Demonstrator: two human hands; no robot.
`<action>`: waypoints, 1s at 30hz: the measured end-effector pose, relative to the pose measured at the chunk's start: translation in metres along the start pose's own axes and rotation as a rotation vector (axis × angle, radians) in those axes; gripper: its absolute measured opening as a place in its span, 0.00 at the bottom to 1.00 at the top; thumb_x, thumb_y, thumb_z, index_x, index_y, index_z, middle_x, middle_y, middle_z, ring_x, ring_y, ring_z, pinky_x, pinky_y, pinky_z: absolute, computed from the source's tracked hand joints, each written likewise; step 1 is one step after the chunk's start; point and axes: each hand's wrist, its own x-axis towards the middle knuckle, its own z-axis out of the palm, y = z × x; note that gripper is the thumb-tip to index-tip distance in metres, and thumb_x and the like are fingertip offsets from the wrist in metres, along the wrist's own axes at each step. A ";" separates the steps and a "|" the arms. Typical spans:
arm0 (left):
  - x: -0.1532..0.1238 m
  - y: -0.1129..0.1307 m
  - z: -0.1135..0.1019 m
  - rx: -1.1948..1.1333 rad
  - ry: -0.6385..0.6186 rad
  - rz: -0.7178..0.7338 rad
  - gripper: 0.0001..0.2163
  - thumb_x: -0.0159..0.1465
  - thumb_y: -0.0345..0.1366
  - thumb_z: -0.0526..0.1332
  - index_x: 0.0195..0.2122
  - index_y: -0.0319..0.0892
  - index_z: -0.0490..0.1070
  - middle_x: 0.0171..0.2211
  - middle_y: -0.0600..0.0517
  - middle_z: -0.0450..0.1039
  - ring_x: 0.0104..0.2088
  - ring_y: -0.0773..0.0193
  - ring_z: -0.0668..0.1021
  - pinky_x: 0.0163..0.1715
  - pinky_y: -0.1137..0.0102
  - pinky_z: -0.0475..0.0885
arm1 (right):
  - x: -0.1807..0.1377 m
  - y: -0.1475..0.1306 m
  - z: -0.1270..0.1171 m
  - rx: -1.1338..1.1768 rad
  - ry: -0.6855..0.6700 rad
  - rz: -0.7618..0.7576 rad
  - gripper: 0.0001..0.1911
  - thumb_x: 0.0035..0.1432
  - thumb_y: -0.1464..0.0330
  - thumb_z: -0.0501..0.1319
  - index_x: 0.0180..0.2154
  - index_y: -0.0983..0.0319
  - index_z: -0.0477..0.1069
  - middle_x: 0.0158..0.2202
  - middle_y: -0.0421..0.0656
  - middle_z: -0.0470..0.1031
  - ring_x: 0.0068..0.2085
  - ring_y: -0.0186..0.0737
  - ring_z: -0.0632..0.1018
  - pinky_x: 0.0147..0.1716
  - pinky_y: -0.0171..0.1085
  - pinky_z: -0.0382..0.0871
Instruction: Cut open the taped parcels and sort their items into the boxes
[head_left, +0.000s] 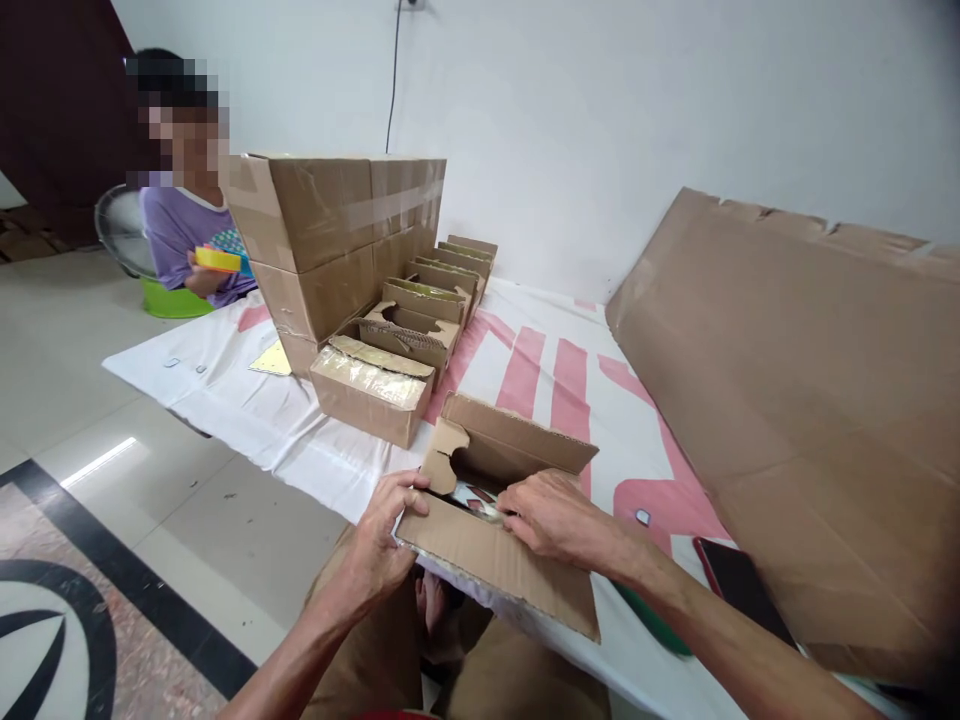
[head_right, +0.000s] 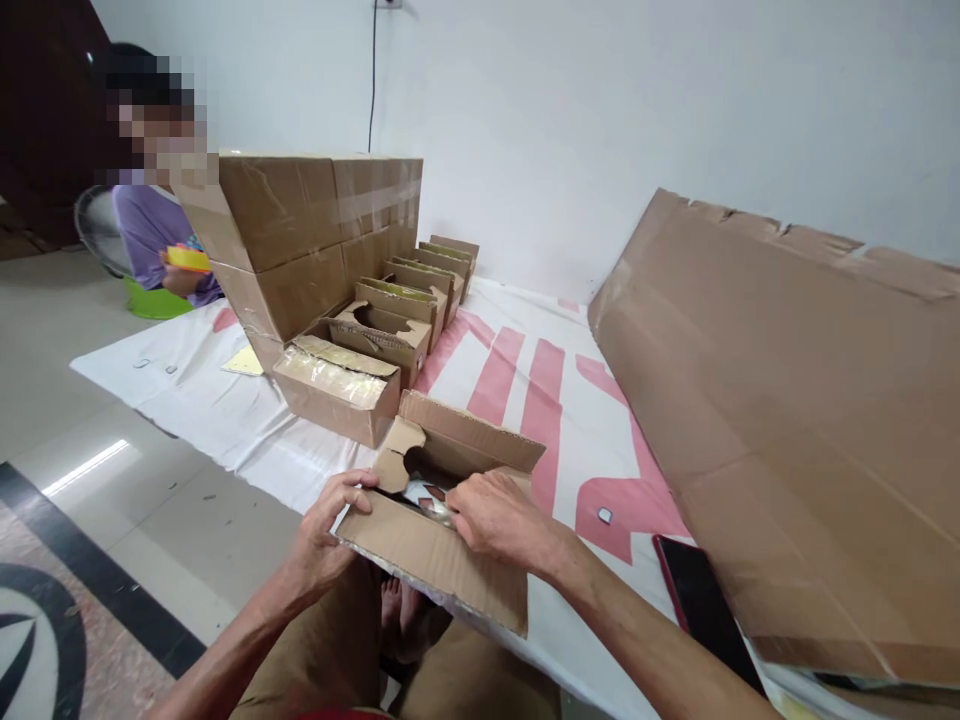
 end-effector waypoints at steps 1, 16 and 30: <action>0.000 0.000 0.002 0.025 0.020 0.010 0.18 0.53 0.18 0.56 0.41 0.46 0.67 0.54 0.44 0.72 0.57 0.54 0.75 0.55 0.59 0.72 | 0.000 0.000 0.003 0.038 0.077 0.024 0.13 0.58 0.75 0.58 0.25 0.59 0.77 0.28 0.45 0.82 0.30 0.45 0.81 0.30 0.37 0.60; 0.024 0.063 -0.017 0.065 -0.154 -0.065 0.35 0.56 0.28 0.66 0.66 0.52 0.66 0.76 0.42 0.48 0.75 0.34 0.51 0.69 0.35 0.54 | -0.091 0.016 -0.047 0.810 1.148 0.304 0.08 0.60 0.60 0.65 0.35 0.55 0.81 0.31 0.40 0.82 0.32 0.43 0.79 0.32 0.39 0.73; 0.059 0.113 -0.001 -1.130 0.248 -0.549 0.21 0.51 0.39 0.76 0.46 0.43 0.79 0.38 0.52 0.85 0.41 0.55 0.85 0.43 0.65 0.82 | -0.092 -0.039 -0.024 0.268 1.159 -0.150 0.22 0.69 0.57 0.60 0.61 0.53 0.71 0.59 0.50 0.78 0.57 0.55 0.78 0.56 0.56 0.72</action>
